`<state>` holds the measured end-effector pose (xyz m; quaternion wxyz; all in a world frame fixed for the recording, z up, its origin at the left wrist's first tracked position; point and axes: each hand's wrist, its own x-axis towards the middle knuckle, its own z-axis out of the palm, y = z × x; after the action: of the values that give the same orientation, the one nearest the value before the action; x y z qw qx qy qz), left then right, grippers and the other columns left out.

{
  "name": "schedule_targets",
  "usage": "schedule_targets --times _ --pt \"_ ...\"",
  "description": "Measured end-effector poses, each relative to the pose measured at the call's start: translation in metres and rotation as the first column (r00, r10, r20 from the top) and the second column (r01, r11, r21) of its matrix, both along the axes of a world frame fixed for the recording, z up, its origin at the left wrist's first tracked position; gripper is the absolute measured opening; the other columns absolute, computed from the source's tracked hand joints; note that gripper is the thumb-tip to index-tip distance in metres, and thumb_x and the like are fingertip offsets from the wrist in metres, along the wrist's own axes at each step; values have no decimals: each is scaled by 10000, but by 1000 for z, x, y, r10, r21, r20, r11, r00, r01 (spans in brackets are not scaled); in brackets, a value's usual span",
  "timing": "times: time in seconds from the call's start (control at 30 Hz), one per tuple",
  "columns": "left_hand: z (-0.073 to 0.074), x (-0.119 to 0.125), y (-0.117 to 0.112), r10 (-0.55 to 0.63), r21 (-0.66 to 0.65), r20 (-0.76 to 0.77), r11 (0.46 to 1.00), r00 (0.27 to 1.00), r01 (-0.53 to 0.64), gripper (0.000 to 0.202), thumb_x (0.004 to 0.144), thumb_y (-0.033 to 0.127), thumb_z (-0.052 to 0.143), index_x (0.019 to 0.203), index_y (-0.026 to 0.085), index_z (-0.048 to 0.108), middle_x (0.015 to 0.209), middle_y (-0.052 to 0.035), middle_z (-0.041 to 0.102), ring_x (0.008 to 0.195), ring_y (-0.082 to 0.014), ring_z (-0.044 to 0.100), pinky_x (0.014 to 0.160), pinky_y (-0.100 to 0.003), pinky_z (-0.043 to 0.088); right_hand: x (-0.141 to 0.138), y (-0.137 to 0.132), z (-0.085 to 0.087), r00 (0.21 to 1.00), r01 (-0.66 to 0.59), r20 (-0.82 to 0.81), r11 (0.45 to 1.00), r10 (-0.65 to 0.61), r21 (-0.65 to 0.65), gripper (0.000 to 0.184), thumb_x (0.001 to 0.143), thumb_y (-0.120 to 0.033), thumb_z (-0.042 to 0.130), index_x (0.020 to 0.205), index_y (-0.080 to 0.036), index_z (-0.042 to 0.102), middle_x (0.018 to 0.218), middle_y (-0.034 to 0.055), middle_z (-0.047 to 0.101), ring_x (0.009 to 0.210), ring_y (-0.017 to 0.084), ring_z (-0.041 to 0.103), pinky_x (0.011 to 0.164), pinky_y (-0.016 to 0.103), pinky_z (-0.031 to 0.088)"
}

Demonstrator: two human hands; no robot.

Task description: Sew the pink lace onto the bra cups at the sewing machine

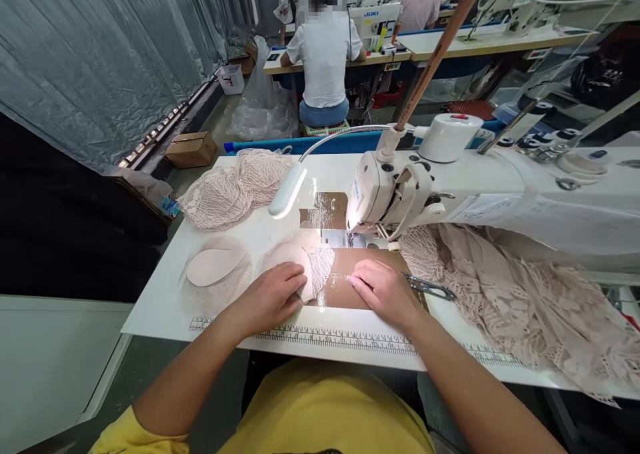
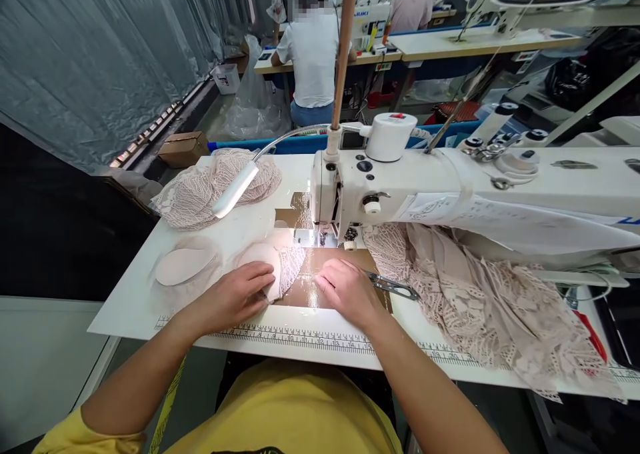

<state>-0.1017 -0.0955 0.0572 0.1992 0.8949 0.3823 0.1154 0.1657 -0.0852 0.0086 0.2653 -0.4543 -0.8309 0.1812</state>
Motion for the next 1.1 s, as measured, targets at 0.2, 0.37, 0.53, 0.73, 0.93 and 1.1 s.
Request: schedule_targets --times 0.2,0.37,0.53,0.73,0.93,1.1 --pt "-27 -2 24 335 -355 311 909 890 -218 227 902 311 448 926 169 623 875 -45 650 837 -190 596 764 -303 467 1 -2 -1 1000 4 5 1000 -4 1 271 941 -253 417 729 -198 576 804 49 621 795 176 565 729 306 427" --pt "-36 -11 38 688 -796 427 593 587 -116 438 764 527 629 964 139 595 799 -17 619 675 -124 556 649 -229 427 -1 -3 3 1000 9 -4 1000 -9 4 280 936 -267 414 717 -203 576 789 42 618 749 172 564 695 306 431" --pt "-34 -13 38 684 -831 441 556 581 -23 398 773 518 633 884 137 621 764 -11 614 702 -131 560 698 -243 430 -1 -3 7 1000 9 -1 1000 -9 -12 280 937 -267 404 715 -201 561 773 42 604 727 174 552 671 309 425" --pt "-33 -17 38 564 -769 435 639 702 -37 421 870 508 502 960 115 625 837 -58 646 786 -181 598 774 -306 453 -1 -3 7 1000 13 -17 1000 -14 -8 271 932 -251 415 710 -202 563 767 39 609 721 171 557 675 309 429" --pt "-10 3 10 127 -460 354 886 927 54 235 860 359 563 940 180 693 1093 -75 657 1050 -233 554 968 -360 387 0 -4 5 998 15 -58 1000 -14 18 265 935 -249 423 745 -203 601 804 45 639 767 174 581 711 311 448" --pt "-5 23 -5 -30 -211 213 975 976 76 202 906 259 489 924 191 678 1105 -79 644 1026 -196 561 920 -331 433 -2 -7 7 994 -16 -106 996 25 88 225 933 -260 438 840 -199 633 842 59 652 786 175 578 726 316 458"
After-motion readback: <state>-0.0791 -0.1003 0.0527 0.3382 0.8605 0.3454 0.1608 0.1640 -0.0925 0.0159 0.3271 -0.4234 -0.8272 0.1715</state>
